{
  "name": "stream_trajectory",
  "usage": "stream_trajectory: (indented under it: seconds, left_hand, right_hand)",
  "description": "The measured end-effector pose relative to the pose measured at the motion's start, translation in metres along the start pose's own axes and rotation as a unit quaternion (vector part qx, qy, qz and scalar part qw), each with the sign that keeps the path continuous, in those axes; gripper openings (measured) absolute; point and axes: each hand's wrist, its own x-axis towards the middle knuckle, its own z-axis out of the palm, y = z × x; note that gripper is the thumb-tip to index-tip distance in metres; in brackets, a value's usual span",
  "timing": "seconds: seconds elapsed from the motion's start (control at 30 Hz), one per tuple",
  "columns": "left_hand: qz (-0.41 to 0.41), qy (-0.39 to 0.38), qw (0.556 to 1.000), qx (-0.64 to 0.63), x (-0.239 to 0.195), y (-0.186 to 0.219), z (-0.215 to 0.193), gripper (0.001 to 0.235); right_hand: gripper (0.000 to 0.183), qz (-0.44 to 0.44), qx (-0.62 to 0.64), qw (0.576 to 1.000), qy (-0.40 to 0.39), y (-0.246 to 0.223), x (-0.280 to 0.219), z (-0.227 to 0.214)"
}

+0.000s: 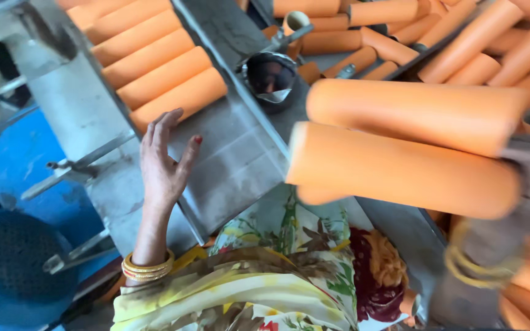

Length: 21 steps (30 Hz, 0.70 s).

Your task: The person picks orange cylindrical tubes from a large bin and places them one by one into a metal tray. The person handles the tubes by hand, arranging them in a row within the tray.

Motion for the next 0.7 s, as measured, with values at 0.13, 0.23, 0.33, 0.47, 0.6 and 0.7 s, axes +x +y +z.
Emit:
stream_trajectory:
  seconds: [0.13,0.23,0.33,0.47,0.6,0.7]
  left_hand:
    - [-0.056,0.020,0.989,-0.134,-0.010,-0.008,-0.010,0.045]
    - [-0.089,0.035,0.949,-0.300,-0.014,-0.016,-0.016,0.044]
    - [-0.062,0.042,0.919,-0.387,-0.014,-0.015,-0.025,0.049]
    - [-0.040,-0.048,0.977,-0.202,-0.012,0.002,-0.042,0.068]
    - [0.070,-0.187,0.976,0.085,-0.001,0.024,-0.015,0.102]
    - [0.100,-0.199,0.953,0.205,0.009,0.022,0.011,0.106]
  right_hand:
    - [0.025,0.024,0.152,0.985,-0.080,-0.022,-0.024,0.088]
    - [0.025,0.039,0.208,0.963,-0.168,-0.018,-0.033,0.146]
    - [0.027,0.056,0.264,0.934,-0.235,-0.007,-0.047,0.203]
    - [0.026,0.120,0.352,0.877,-0.304,-0.001,-0.060,0.256]
    - [0.028,0.003,0.150,0.937,-0.316,-0.010,-0.052,0.263]
    - [0.030,-0.022,0.104,0.959,-0.264,-0.011,-0.049,0.239]
